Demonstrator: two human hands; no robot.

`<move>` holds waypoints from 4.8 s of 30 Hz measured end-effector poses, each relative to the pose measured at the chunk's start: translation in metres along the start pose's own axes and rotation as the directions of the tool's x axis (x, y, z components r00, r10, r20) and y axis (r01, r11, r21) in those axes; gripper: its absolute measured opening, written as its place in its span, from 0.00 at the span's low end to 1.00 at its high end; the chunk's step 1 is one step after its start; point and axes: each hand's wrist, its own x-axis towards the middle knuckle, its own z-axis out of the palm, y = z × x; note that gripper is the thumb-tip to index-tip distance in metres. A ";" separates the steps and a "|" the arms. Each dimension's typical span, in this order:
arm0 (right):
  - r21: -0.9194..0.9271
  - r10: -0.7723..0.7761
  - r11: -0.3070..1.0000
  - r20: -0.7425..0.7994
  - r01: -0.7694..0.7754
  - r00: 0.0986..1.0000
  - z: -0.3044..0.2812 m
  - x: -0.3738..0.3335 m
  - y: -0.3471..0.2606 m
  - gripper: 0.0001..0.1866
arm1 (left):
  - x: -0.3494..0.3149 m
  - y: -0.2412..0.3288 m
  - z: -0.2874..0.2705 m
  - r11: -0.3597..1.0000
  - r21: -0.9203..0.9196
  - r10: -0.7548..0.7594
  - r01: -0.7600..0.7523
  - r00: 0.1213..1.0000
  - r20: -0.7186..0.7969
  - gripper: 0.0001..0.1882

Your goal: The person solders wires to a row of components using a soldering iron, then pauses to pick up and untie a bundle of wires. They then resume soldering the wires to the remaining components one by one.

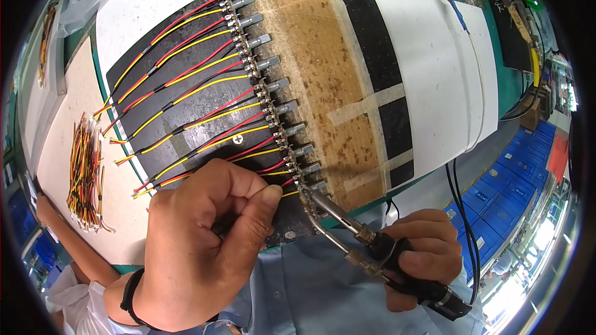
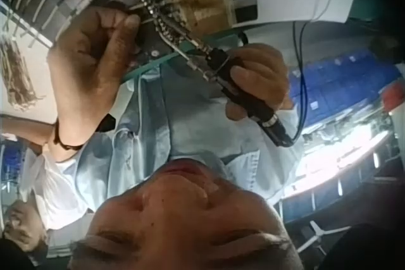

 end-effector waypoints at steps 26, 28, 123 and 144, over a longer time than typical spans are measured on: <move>-0.107 -0.023 0.994 -0.099 0.012 0.995 -0.001 -0.011 -0.006 0.26 | -0.002 0.002 -0.001 0.999 0.048 0.000 -0.002 1.000 0.032 0.08; -0.025 0.046 0.999 -0.056 -0.048 0.997 -0.004 -0.012 -0.009 0.22 | -0.003 0.001 -0.002 0.999 0.046 0.004 -0.005 0.999 0.034 0.08; -0.012 -0.063 0.998 -0.164 0.062 0.985 0.023 0.022 -0.005 0.29 | -0.030 -0.086 -0.136 0.490 0.835 0.782 -0.250 0.549 -0.294 0.06; 0.402 0.168 0.906 -0.049 -0.135 0.985 0.054 0.013 -0.050 0.15 | -0.086 -0.061 0.008 0.879 0.033 0.477 -0.476 0.879 -0.009 0.03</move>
